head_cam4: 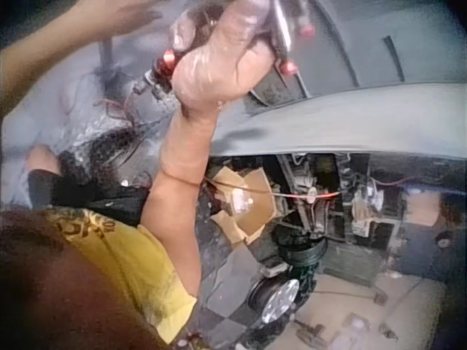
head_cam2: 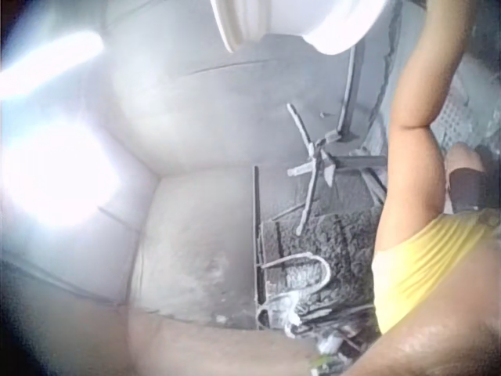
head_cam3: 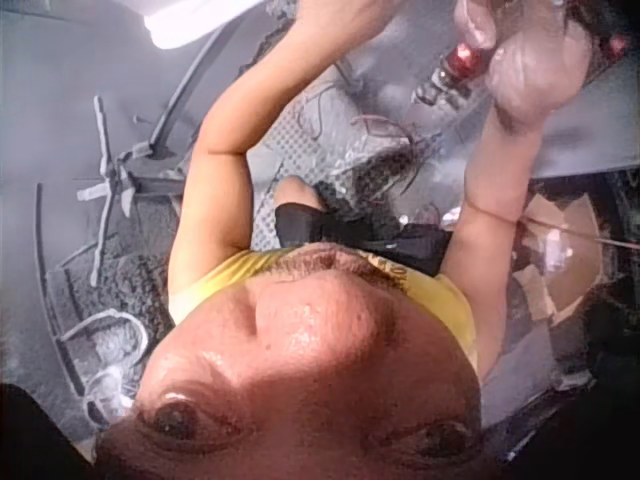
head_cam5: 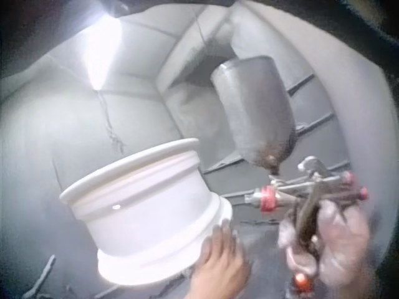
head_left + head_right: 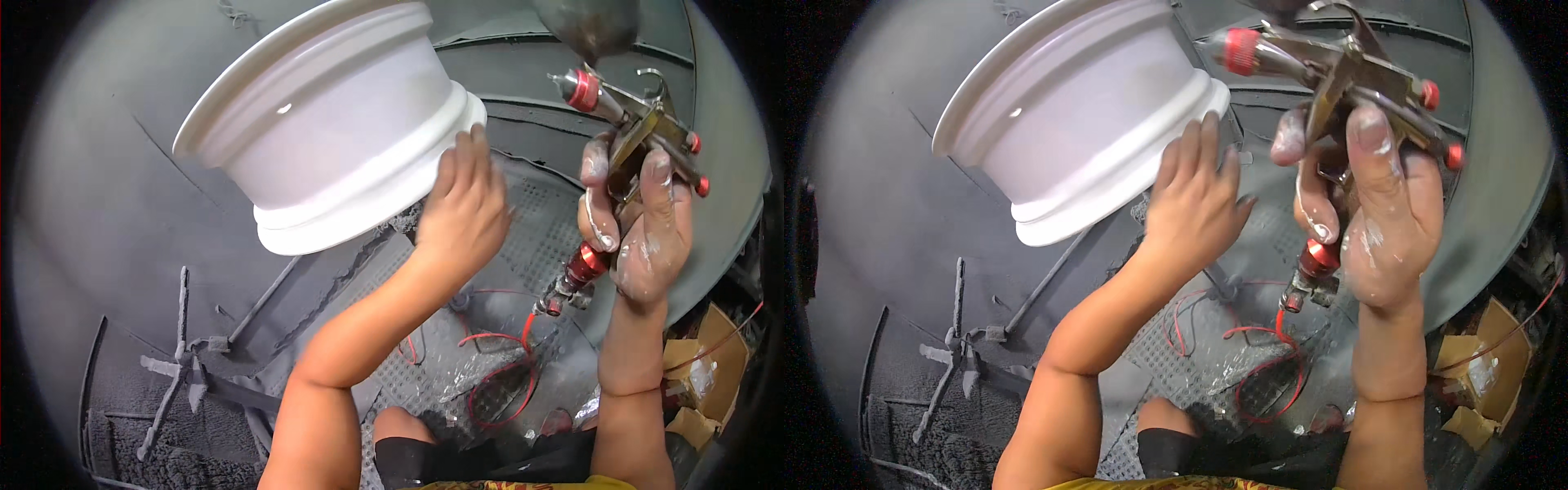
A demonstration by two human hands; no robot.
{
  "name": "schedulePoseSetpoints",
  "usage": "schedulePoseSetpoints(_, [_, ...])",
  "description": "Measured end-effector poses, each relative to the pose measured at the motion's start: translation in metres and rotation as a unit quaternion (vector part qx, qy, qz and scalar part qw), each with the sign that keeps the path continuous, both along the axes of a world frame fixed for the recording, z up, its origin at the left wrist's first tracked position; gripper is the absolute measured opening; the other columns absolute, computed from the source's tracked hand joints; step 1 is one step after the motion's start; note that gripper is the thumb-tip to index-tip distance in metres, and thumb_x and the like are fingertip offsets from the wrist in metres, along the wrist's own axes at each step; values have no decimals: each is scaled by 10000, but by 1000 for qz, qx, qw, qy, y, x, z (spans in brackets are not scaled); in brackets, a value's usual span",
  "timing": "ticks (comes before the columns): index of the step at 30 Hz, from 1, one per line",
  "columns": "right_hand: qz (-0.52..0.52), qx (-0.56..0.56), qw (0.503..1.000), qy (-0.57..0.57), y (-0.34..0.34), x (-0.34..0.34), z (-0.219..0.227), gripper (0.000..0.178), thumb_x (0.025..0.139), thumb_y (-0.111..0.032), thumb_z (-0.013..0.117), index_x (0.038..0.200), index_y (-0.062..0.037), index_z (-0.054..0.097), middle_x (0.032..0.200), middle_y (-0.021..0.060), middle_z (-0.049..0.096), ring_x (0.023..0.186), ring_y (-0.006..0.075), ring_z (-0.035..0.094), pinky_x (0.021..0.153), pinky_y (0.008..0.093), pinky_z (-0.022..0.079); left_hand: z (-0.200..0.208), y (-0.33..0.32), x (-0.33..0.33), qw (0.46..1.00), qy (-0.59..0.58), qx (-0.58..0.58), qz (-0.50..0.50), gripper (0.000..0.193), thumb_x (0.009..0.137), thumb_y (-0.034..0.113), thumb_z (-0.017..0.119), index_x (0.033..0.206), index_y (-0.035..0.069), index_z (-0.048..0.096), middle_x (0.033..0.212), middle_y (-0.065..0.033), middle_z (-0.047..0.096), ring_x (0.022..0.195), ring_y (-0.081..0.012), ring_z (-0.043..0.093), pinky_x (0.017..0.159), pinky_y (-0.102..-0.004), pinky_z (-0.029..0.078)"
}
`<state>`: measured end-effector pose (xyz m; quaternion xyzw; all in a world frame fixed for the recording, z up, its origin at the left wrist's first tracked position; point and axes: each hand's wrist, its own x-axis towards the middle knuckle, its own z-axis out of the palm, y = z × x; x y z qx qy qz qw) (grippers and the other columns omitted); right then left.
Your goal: The person paints a rim using a spray gun by hand.
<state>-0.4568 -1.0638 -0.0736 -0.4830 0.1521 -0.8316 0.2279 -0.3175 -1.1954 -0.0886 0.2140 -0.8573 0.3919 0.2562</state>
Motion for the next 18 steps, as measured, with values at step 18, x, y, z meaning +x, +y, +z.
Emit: schedulePoseSetpoints(18, [-79,64,992,72,-49,-32,62,320,1040,-357,534,1076,-45,597,808,32,587,522,46,379,454,218,332,-40,-25,274,967,250,37,9,670,755,154,664,1397,88,483,1565,-266,319,1474,-438,264,1185,-590,139])
